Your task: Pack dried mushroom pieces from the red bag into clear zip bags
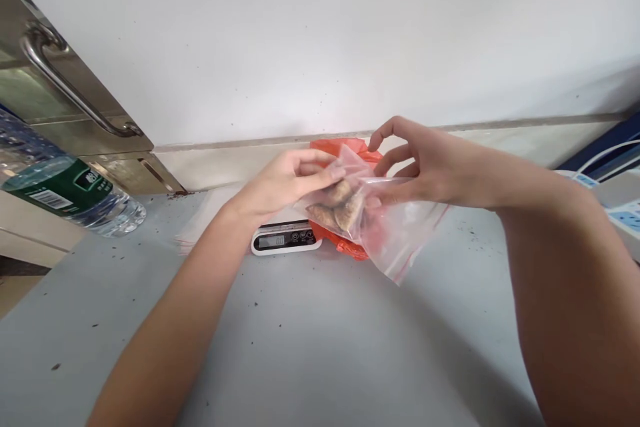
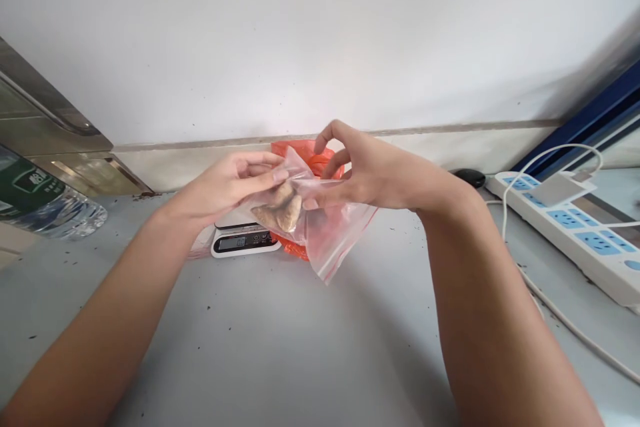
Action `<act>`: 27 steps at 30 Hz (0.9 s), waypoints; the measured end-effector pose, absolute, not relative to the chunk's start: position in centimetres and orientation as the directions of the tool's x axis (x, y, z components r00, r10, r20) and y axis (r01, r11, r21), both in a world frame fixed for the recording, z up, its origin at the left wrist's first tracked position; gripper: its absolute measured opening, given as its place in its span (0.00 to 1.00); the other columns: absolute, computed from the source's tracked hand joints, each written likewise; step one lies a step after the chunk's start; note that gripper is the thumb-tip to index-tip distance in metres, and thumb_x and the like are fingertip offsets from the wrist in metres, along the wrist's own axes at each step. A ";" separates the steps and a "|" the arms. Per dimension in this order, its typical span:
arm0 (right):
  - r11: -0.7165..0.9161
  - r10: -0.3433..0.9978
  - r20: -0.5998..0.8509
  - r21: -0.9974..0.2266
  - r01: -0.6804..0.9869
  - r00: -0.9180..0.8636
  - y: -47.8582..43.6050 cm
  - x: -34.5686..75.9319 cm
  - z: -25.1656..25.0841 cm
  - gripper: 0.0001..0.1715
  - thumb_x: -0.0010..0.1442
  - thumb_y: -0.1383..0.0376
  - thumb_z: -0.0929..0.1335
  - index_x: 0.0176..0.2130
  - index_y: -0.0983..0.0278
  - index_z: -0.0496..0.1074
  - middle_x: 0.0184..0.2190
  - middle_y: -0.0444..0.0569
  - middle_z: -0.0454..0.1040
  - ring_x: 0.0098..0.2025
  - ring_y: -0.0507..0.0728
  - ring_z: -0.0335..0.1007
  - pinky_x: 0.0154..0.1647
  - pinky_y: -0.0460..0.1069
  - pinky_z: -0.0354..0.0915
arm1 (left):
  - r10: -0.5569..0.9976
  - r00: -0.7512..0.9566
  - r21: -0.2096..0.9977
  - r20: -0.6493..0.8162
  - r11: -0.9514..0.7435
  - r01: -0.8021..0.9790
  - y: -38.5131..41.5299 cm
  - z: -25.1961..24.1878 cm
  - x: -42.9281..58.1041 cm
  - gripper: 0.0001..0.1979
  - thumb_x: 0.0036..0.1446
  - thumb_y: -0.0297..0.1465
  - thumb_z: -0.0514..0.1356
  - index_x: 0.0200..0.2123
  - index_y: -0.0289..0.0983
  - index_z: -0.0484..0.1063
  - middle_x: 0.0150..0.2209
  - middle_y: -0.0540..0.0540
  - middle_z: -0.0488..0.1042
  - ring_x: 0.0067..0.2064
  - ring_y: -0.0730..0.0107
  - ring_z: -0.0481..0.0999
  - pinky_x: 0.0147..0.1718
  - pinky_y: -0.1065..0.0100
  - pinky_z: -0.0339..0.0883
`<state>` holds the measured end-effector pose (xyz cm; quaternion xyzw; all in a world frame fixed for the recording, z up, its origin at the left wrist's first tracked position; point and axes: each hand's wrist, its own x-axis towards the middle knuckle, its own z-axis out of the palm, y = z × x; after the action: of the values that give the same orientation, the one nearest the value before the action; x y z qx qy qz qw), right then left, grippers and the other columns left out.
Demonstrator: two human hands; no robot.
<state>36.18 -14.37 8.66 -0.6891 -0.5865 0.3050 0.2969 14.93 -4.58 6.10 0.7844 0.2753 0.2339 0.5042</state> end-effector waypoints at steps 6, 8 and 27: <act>-0.156 0.980 -0.194 -0.890 0.429 -0.048 -13.4 37.7 7.7 0.23 0.43 0.47 0.83 0.24 0.61 0.78 0.28 0.52 0.78 0.33 0.60 0.74 0.36 0.53 0.70 | 0.816 0.574 0.978 0.065 -0.168 0.127 -2.2 6.3 12.3 0.18 0.50 0.39 0.77 0.39 0.39 0.76 0.32 0.48 0.81 0.37 0.65 0.82 0.37 0.65 0.75; -0.120 0.982 -0.159 -0.940 0.318 -0.099 -13.2 37.8 7.4 0.20 0.44 0.50 0.82 0.24 0.61 0.80 0.29 0.51 0.79 0.33 0.58 0.73 0.38 0.53 0.70 | 0.834 0.550 0.968 0.043 -0.171 0.185 -1.7 6.5 11.4 0.15 0.52 0.37 0.75 0.38 0.40 0.74 0.32 0.49 0.80 0.37 0.64 0.82 0.39 0.63 0.75; -0.025 0.986 -0.054 -0.983 0.184 -0.158 -11.5 33.7 5.3 0.27 0.40 0.49 0.86 0.23 0.65 0.78 0.25 0.45 0.72 0.28 0.50 0.63 0.29 0.50 0.58 | 0.570 0.820 0.784 -0.049 -0.487 0.386 -4.9 7.2 12.8 0.14 0.65 0.35 0.63 0.27 0.40 0.82 0.28 0.49 0.81 0.28 0.71 0.74 0.28 0.69 0.64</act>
<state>33.68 -11.49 5.25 -0.5111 -0.5725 0.5011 0.3999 12.80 -4.90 7.18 0.8552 0.2794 0.1092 0.4226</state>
